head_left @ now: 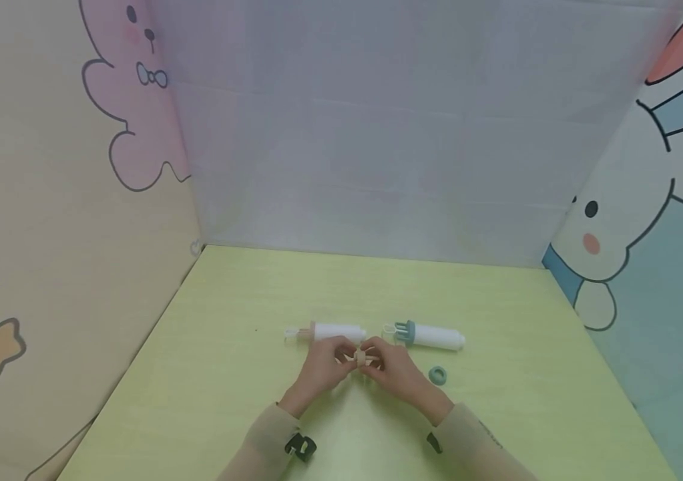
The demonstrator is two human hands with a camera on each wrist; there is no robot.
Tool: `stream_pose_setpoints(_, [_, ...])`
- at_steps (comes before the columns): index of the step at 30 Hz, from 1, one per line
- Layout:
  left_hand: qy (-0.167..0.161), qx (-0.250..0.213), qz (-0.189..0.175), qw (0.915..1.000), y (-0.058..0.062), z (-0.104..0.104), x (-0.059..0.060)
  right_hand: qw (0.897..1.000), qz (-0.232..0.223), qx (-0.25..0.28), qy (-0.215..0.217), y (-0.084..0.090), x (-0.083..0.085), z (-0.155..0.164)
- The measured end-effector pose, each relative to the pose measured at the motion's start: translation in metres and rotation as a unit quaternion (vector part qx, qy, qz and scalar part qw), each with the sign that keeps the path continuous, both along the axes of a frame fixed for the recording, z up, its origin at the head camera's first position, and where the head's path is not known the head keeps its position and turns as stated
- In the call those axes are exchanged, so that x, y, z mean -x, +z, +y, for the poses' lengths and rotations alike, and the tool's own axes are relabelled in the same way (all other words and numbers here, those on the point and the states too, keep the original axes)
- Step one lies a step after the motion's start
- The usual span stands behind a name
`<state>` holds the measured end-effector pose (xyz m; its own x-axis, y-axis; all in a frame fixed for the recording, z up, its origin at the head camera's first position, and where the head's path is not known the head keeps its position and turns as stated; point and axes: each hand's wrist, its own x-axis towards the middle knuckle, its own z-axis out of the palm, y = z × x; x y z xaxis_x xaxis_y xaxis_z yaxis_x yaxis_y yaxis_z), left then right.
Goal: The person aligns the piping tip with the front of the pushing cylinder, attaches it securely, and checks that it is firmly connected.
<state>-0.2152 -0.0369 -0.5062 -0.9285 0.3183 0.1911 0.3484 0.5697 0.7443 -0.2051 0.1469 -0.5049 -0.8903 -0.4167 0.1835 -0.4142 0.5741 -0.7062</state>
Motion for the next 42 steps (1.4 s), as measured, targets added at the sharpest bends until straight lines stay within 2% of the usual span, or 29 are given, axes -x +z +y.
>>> stream_pose_setpoints(6, [-0.002,-0.039,-0.01,0.9992,-0.003,0.002,0.0,1.0,-0.003,0.018,-0.001,0.001,0.0,0.0])
stream_pose_setpoints(11, [-0.011,-0.051,-0.004,0.9987,-0.004,0.002,0.002,1.0,-0.004,0.022,-0.005,0.002,0.0,0.0])
stream_pose_setpoints(20, [-0.022,-0.07,-0.027,0.9969,-0.005,0.001,0.003,1.0,-0.015,0.026,-0.002,0.008,0.001,0.002])
stream_pose_setpoints(26, [-0.018,-0.066,-0.026,0.9973,-0.006,0.002,0.003,0.999,-0.019,0.035,0.001,0.011,-0.001,0.002])
stream_pose_setpoints(32, [-0.016,-0.068,-0.041,0.9967,-0.007,0.002,0.003,0.999,-0.012,0.036,0.0,0.009,-0.002,0.002])
stream_pose_setpoints(39, [-0.017,-0.043,-0.015,0.9988,-0.005,0.002,0.005,1.0,0.002,0.022,-0.008,0.009,-0.001,0.003])
stream_pose_setpoints(42, [-0.017,-0.04,-0.019,0.9989,-0.002,0.003,0.006,1.0,-0.001,0.023,-0.009,0.011,-0.001,0.003])
